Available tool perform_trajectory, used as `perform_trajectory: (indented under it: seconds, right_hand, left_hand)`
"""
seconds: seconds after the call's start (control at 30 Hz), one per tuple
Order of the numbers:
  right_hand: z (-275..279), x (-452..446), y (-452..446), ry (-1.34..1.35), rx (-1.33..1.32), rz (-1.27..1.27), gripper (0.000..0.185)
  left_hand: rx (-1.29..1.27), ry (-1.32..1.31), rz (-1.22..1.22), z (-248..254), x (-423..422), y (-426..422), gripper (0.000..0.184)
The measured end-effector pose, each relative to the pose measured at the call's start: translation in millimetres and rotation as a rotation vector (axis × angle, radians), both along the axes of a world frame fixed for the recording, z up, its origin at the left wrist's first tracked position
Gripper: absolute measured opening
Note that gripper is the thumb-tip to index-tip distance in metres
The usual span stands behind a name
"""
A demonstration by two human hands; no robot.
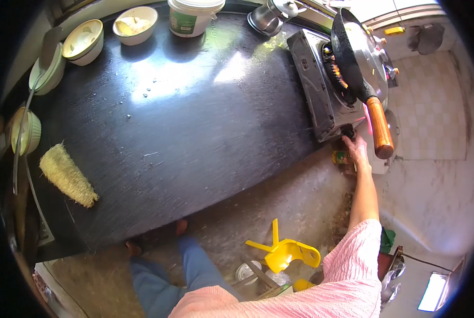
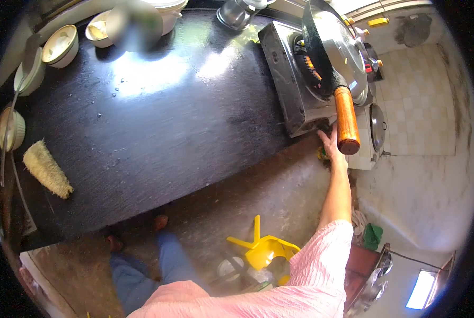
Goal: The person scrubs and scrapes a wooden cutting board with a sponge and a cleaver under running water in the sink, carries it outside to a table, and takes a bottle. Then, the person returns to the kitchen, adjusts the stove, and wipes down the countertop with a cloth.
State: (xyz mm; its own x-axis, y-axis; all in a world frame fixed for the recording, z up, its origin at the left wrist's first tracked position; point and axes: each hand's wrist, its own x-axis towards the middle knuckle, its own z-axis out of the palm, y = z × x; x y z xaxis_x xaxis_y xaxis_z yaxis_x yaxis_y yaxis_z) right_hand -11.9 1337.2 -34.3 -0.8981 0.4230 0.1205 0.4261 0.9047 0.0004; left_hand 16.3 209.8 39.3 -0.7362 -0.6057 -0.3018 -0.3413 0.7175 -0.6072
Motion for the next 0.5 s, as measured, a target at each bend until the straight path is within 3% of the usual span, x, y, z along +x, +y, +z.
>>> perform_trajectory:
  seconds: [0.03,0.13,0.17,0.23,0.27,0.3,0.33,0.5]
  right_hand:
    - [11.6,0.7,-27.3,-0.023,-0.014,-0.116,0.061]
    - [43.1,-1.1,-110.5,-0.221,0.009,-0.399,0.081]
    - [41.4,8.4,-119.1,-0.097,0.01,-0.25,0.068]
    - [37.7,26.9,-133.1,-0.078,0.302,0.363,0.031]
    - [49.3,24.1,-188.1,0.048,0.043,0.194,0.028]
    - [26.9,30.3,-185.2,0.233,-0.168,0.21,0.032]
    - [39.2,33.6,-228.6,0.22,-0.549,-0.104,0.036]
    - [40.2,50.0,-470.4,0.28,-0.835,0.203,0.03]
  left_hand:
    - [0.026,-0.02,-0.007,-4.4,-2.7,-3.5,0.042]
    - [0.113,0.258,-0.012,-23.9,9.7,-67.2,0.04]
    - [0.156,0.386,-0.037,-29.0,16.3,-90.9,0.04]
    - [0.19,0.518,-0.098,-32.9,22.9,-128.2,0.039]
    - [0.182,0.321,0.082,5.2,4.6,-83.0,0.043]
    - [0.191,0.395,0.049,24.5,1.8,-60.9,0.04]
    - [0.182,0.445,0.049,33.7,0.1,-56.1,0.037]
    - [0.261,0.426,0.047,65.0,17.0,-107.0,0.029]
